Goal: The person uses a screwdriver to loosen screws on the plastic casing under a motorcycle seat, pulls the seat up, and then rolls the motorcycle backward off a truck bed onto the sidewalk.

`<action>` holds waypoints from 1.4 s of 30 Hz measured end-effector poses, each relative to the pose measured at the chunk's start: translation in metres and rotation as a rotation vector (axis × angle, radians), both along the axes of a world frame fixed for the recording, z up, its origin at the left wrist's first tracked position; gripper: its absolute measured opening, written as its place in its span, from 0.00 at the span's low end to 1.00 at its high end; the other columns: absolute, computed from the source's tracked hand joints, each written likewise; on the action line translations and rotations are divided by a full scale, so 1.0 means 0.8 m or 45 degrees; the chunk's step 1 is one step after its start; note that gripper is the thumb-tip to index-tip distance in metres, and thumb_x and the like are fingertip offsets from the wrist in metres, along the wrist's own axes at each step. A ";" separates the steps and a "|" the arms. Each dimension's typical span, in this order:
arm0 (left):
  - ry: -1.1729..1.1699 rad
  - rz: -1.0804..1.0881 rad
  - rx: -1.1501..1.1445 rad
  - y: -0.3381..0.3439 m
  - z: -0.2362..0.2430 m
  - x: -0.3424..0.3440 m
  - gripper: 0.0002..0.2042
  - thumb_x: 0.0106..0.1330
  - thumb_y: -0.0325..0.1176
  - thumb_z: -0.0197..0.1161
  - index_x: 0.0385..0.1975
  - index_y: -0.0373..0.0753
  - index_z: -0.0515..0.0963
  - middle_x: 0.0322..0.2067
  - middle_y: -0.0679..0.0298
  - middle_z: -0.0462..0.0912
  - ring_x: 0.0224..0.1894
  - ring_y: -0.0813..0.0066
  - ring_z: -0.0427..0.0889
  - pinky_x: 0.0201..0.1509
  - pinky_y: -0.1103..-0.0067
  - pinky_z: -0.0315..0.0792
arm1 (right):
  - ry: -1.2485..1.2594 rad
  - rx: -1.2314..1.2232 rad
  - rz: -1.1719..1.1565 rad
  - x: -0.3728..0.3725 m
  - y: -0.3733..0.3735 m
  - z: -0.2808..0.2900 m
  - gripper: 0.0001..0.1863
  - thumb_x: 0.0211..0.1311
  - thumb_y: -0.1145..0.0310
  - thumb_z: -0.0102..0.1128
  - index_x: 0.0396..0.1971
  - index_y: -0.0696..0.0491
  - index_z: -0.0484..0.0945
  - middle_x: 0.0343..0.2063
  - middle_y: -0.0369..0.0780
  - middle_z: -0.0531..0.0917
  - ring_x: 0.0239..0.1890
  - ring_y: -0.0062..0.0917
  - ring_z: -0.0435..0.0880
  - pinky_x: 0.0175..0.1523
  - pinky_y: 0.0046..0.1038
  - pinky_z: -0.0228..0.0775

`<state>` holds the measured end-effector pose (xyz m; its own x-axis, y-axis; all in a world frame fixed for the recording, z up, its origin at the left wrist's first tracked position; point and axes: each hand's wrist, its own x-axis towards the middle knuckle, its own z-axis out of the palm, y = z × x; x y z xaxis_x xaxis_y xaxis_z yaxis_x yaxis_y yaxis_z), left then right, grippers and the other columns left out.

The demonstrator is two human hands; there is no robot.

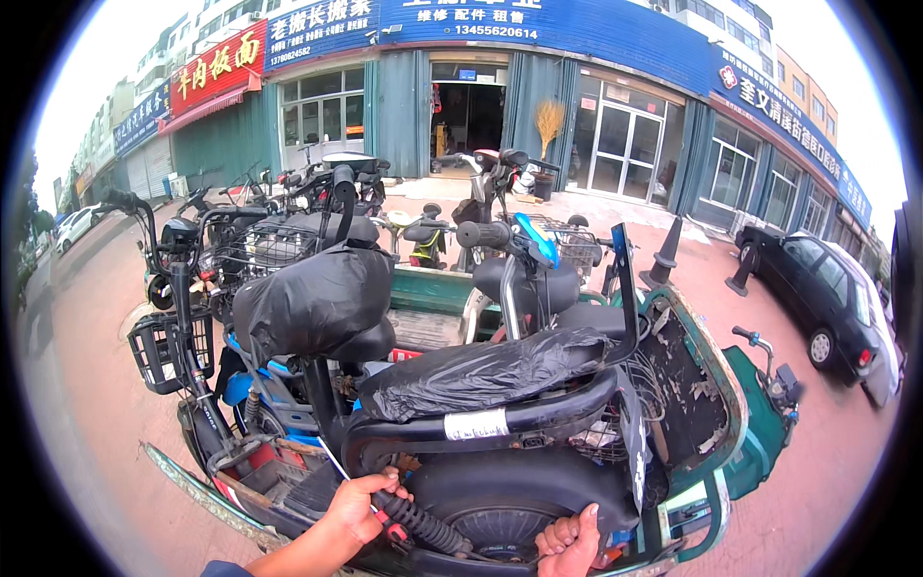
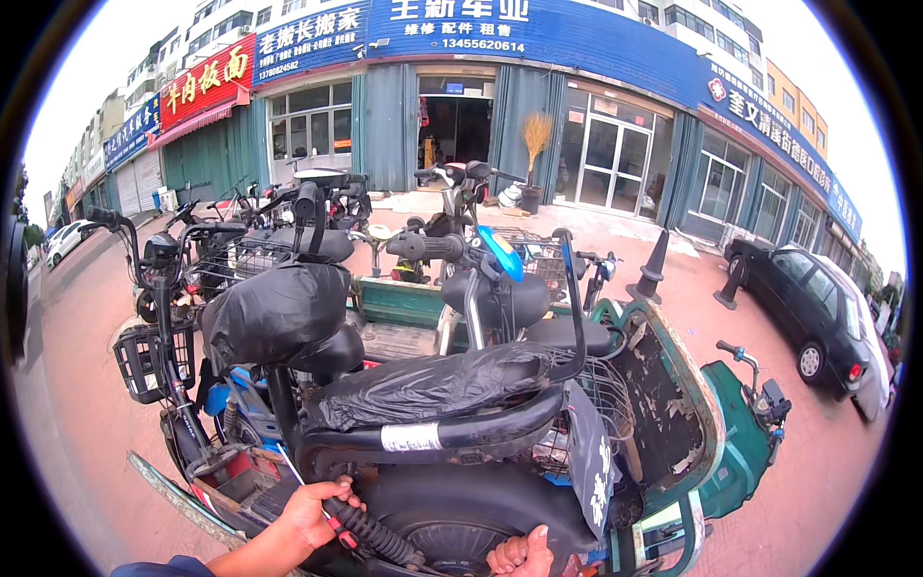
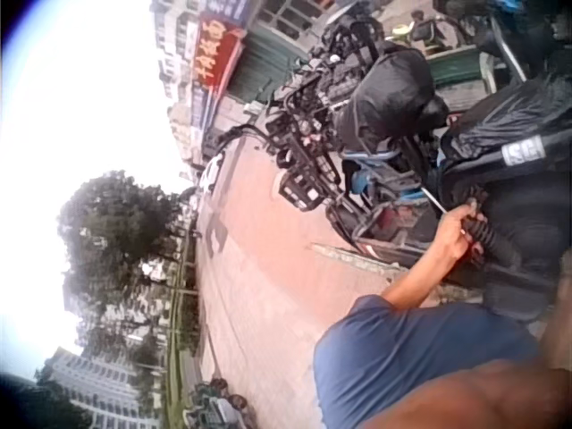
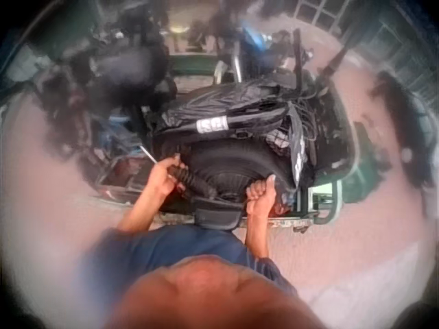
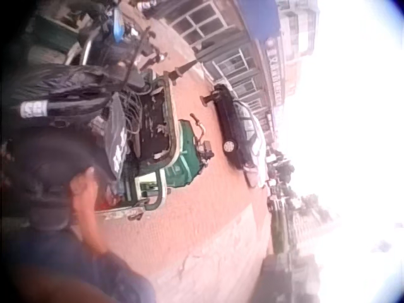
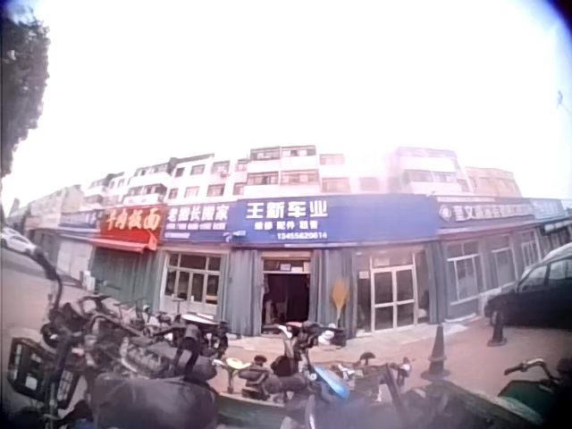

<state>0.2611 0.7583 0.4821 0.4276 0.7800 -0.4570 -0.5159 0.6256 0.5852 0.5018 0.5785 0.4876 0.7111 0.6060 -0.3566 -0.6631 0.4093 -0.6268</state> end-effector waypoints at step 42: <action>-0.292 0.287 0.141 0.138 -0.024 -0.476 0.06 0.67 0.25 0.68 0.40 0.31 0.83 0.28 0.62 0.82 0.32 0.67 0.86 0.46 0.66 0.85 | -0.226 0.378 0.586 -0.459 0.122 0.037 0.32 0.82 0.42 0.51 0.16 0.43 0.58 0.16 0.29 0.56 0.17 0.17 0.53 0.25 0.24 0.47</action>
